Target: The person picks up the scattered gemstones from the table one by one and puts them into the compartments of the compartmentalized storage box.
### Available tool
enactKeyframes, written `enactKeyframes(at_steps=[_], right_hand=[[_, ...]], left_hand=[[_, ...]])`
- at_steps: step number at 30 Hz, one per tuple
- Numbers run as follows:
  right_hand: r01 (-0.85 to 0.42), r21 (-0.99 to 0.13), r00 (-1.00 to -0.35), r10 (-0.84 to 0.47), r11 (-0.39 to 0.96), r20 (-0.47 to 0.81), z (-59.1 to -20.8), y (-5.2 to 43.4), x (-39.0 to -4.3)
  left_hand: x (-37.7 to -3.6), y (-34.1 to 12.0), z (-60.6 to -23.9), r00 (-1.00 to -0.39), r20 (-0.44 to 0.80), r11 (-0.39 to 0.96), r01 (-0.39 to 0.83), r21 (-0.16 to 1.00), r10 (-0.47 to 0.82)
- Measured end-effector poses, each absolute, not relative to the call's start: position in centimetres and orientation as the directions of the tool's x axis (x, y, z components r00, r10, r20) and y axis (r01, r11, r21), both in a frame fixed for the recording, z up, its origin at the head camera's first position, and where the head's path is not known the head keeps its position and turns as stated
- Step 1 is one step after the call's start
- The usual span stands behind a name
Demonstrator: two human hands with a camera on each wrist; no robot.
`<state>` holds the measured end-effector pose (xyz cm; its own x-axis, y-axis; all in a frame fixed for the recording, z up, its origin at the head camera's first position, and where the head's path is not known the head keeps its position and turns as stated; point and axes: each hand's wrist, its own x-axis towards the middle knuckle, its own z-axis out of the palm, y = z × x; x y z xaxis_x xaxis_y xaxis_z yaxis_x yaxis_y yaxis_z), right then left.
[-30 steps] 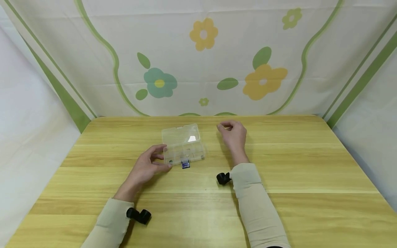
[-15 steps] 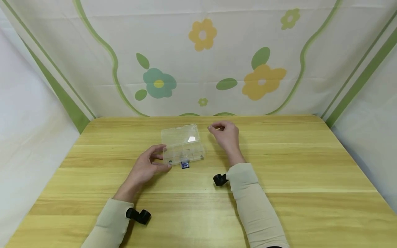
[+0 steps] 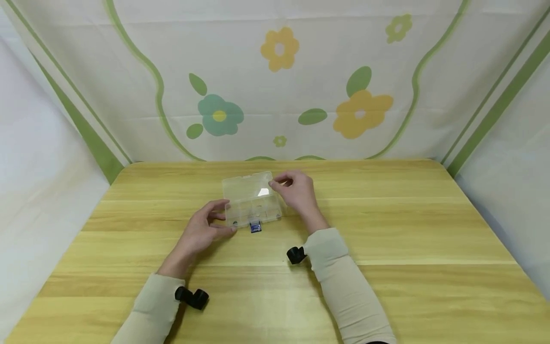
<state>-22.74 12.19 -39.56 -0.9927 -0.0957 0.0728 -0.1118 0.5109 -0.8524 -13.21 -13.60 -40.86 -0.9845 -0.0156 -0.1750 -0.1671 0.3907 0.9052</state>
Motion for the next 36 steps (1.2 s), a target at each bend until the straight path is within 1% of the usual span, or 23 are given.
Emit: enactKeyframes(at_steps=[11, 18, 22, 28, 36], right_hand=[[-0.268, -0.824, -0.956, -0.246, 0.498, 0.162, -39.6, 8.7, -21.4], [-0.378, -0.762, -0.910, -0.363, 0.526, 0.201, -39.6, 6.9, -20.7], [-0.423, -0.720, -0.889, -0.404, 0.549, 0.214, -39.7, 6.5, -20.4], [-0.452, -0.681, -0.874, -0.439, 0.576, 0.209, -39.9, 6.1, -20.0], [-0.456, -0.666, -0.873, -0.440, 0.591, 0.208, -40.1, 5.7, -19.8]], left_hand=[[-13.4, -13.6, -40.9, -0.986, -0.168, 0.397, -0.164, 0.903, -0.026], [-13.4, -13.5, -40.9, -0.986, -0.163, 0.406, -0.158, 0.900, -0.022], [-13.5, -13.3, -40.9, -0.986, -0.168, 0.406, -0.162, 0.900, -0.021], [-13.4, -13.1, -40.9, -0.985, -0.172, 0.397, -0.164, 0.903, -0.015], [-13.4, -13.2, -40.9, -0.986, -0.168, 0.385, -0.160, 0.909, -0.015]])
